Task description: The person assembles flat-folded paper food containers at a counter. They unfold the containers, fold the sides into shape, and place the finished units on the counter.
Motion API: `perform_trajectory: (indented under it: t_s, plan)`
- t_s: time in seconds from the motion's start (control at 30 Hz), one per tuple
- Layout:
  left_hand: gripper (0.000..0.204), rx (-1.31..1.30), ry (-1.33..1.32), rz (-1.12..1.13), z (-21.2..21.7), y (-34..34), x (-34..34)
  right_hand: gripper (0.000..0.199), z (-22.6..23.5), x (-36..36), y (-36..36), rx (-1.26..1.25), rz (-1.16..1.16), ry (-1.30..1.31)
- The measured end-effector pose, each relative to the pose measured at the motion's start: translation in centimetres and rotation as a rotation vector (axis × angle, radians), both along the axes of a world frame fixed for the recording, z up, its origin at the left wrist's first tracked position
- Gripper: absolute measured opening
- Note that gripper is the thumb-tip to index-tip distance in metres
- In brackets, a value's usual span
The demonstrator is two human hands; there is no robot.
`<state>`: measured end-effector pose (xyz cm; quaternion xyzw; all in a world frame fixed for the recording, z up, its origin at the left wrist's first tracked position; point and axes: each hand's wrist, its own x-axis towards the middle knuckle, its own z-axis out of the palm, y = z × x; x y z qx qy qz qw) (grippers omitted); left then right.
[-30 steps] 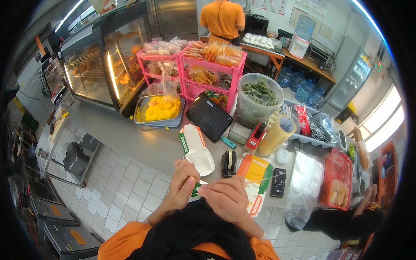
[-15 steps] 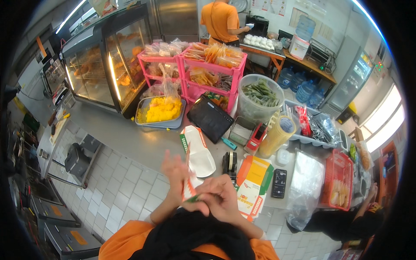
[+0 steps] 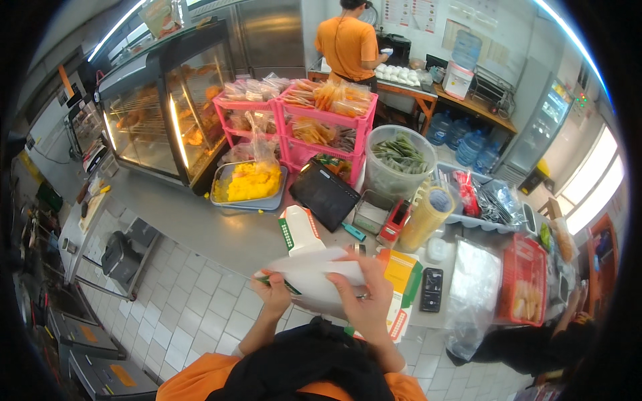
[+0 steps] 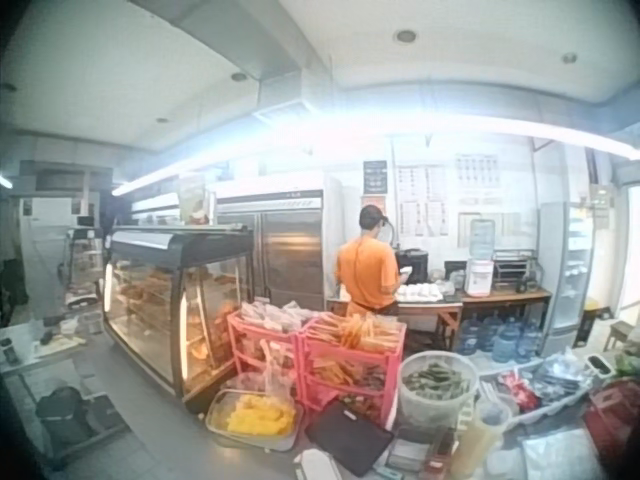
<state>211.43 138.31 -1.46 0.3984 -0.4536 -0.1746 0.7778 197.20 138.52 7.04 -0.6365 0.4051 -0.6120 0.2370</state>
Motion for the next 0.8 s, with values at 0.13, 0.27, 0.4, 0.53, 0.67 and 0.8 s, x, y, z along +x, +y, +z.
perform_trajectory:
  t_s: [0.13,0.27,0.4,0.53,0.67,0.8]
  plan:
    - [0.023,0.087,-0.001,-0.039,2.1,0.6,1.4,0.022,-0.6,-0.5,-0.7,-0.23,0.062,0.28]
    - [0.044,0.305,0.135,-0.777,5.2,3.8,4.3,0.022,-1.3,-0.1,-1.0,-0.402,0.289,0.491]
    - [0.029,0.504,0.044,-0.666,6.9,5.8,4.8,0.025,-1.0,-0.7,-0.9,-0.408,0.349,0.414]
    - [0.015,0.215,-0.172,-0.205,7.0,5.9,2.0,0.026,-0.9,0.2,0.4,-0.324,0.242,0.279]
    - [0.016,0.222,-0.336,0.054,6.9,5.8,0.5,0.025,-1.0,1.9,0.8,-0.274,0.186,0.254]
    - [0.017,0.219,-0.368,0.063,6.6,6.2,0.5,0.024,-0.7,2.0,0.8,-0.27,0.264,0.203]
